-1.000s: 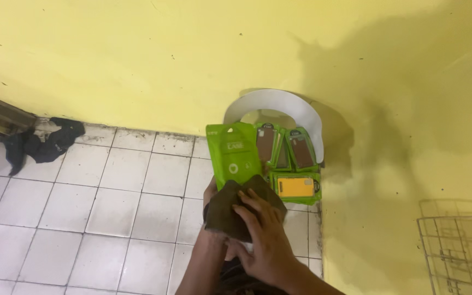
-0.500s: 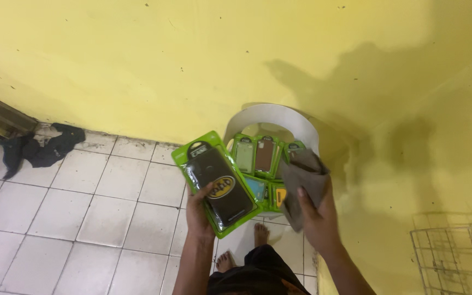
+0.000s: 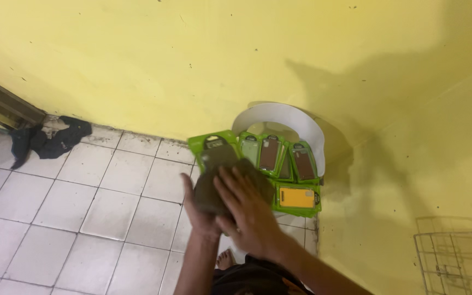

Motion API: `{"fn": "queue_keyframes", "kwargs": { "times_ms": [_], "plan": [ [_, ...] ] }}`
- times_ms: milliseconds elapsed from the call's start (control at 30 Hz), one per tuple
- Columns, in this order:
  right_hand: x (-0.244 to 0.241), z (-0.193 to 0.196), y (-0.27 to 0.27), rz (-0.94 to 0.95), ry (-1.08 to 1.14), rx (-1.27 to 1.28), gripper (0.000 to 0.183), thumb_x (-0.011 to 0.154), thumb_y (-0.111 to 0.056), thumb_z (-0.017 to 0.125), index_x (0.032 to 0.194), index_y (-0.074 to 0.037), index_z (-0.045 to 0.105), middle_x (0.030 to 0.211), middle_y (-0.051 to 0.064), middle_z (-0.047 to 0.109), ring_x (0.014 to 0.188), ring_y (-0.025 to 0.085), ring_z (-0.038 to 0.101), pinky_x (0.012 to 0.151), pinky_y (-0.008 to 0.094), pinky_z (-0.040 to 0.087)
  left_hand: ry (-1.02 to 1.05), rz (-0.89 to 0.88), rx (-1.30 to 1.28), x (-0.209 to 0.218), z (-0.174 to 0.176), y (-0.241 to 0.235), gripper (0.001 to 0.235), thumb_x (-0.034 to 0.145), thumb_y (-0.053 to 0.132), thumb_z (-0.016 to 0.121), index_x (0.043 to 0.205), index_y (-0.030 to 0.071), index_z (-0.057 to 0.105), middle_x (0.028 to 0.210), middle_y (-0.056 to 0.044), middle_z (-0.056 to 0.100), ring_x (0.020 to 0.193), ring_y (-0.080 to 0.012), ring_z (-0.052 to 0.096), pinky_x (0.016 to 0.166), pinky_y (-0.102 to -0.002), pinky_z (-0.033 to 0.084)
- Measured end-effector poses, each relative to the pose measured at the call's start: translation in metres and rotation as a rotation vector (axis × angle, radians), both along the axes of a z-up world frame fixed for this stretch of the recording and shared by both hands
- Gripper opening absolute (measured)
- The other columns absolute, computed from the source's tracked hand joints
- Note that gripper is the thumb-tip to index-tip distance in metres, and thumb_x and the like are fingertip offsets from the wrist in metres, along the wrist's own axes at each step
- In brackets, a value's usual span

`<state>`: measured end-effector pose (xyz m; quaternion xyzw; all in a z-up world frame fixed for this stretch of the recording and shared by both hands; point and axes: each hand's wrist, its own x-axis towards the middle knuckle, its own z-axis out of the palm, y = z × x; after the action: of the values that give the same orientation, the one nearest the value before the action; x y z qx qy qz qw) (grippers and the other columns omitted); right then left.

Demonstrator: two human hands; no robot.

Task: The person repeatedly picks up packaged phone cases from a white plastic stool, briefly inspects them, and hangs them on a wall-mounted wire grid. The person continues this cycle of picking, inspecting, and hanging multiple cases throughout the clip.

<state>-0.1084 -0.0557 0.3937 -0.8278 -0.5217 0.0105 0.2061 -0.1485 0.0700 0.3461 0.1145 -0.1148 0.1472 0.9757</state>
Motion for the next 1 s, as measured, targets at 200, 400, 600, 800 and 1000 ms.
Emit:
{"fn": "queue_keyframes", "kwargs": {
  "times_ms": [200, 400, 600, 800, 1000],
  "plan": [
    [-0.002, -0.012, -0.025, -0.126, 0.096, 0.063, 0.077, 0.106, -0.049, 0.031, 0.161, 0.005, 0.026, 0.172, 0.027, 0.013, 0.159, 0.046, 0.009, 0.127, 0.057, 0.009, 0.102, -0.143, 0.0, -0.001, -0.007, -0.011, 0.078, 0.107, 0.061, 0.017, 0.16, 0.006, 0.032, 0.16, -0.025, 0.038, 0.145, -0.0397, 0.043, 0.12, -0.05, 0.038],
    [0.047, 0.0, -0.01, -0.277, -0.066, 0.085, 0.075, 0.107, -0.051, 0.03, 0.16, 0.001, 0.032, 0.17, 0.023, 0.02, 0.159, 0.047, 0.011, 0.128, 0.058, 0.011, 0.458, -0.161, 0.125, 0.011, -0.013, -0.062, 0.073, 0.101, 0.058, 0.02, 0.16, 0.016, 0.024, 0.163, -0.016, 0.036, 0.147, -0.0328, 0.04, 0.119, -0.047, 0.037],
    [-0.015, 0.012, -0.032, -0.103, -0.056, -0.03, 0.075, 0.103, -0.052, 0.042, 0.158, -0.001, 0.036, 0.17, 0.024, 0.02, 0.156, 0.05, 0.015, 0.124, 0.059, 0.016, -0.042, -0.147, -0.092, 0.007, -0.026, -0.034, 0.084, 0.107, 0.062, 0.026, 0.163, 0.0, 0.02, 0.166, -0.024, 0.03, 0.152, -0.0385, 0.034, 0.127, -0.051, 0.029],
    [0.012, 0.003, -0.04, -0.265, -0.089, 0.062, 0.078, 0.1, -0.051, 0.042, 0.16, -0.003, 0.031, 0.171, 0.022, 0.019, 0.157, 0.05, 0.015, 0.124, 0.061, 0.017, 0.291, -0.209, -0.07, 0.006, -0.017, -0.042, 0.104, 0.097, 0.078, 0.019, 0.16, -0.004, 0.021, 0.163, -0.029, 0.033, 0.149, -0.0434, 0.037, 0.122, -0.05, 0.032],
    [0.033, 0.009, -0.015, -0.157, -0.089, -0.007, 0.084, 0.098, -0.059, 0.047, 0.16, -0.003, 0.035, 0.171, 0.024, 0.02, 0.156, 0.05, 0.019, 0.125, 0.062, 0.019, 0.332, -0.011, 0.116, 0.012, -0.021, -0.047, 0.091, 0.094, 0.069, 0.029, 0.16, 0.008, 0.023, 0.162, -0.024, 0.033, 0.148, -0.0433, 0.037, 0.117, -0.057, 0.039]
  ]
}}
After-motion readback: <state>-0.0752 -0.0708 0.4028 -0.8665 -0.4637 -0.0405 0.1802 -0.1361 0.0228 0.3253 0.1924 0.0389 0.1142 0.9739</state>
